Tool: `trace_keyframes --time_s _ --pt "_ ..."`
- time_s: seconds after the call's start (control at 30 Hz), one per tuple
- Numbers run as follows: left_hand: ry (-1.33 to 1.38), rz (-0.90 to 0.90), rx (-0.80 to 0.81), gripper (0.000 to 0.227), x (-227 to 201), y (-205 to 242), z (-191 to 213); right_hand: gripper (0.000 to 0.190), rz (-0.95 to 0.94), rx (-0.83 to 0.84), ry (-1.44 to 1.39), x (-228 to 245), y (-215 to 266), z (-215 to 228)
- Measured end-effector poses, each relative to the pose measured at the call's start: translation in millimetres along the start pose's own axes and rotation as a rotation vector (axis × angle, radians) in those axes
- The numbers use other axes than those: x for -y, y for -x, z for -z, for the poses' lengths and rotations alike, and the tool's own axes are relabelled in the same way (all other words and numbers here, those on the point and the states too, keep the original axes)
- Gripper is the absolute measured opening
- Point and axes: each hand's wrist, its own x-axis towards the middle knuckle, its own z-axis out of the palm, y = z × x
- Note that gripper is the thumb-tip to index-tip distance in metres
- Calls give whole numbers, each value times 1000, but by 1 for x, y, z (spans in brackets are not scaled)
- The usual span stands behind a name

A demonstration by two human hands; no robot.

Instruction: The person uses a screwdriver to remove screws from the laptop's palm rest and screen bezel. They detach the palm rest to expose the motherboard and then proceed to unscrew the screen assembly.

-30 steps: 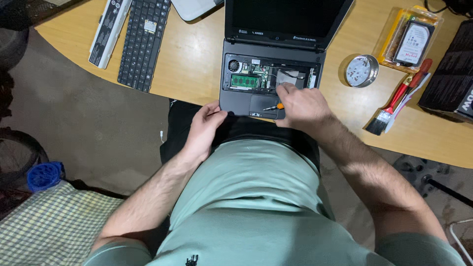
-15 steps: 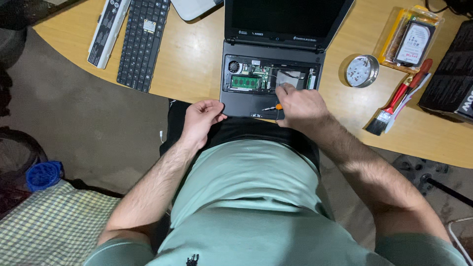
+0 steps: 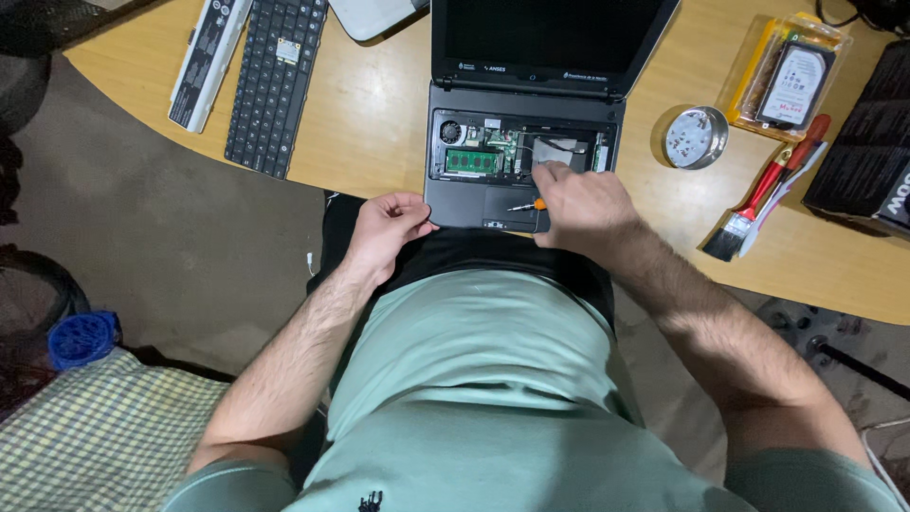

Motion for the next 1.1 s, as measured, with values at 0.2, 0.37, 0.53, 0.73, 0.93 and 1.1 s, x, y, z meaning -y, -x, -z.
trace_keyframes --time_s 0.2,0.37,0.53,0.73,0.93,1.1 --pt "7 -68 -28 34 21 -1 -5 95 -82 67 -108 17 11 33" --pt "50 -73 -40 37 21 0 -6 59 -54 48 -398 10 3 70" --pt "96 -72 -41 39 17 0 -6 32 405 -379 -504 16 -44 65" --pt "27 -38 -104 35 -20 -25 -1 20 483 -705 -730 35 -119 57" --pt "4 -29 -47 25 -67 -34 1 44 460 -667 -919 47 -158 71" --pt "10 -49 -41 24 -43 -50 5 21 424 -504 -655 53 -162 94"
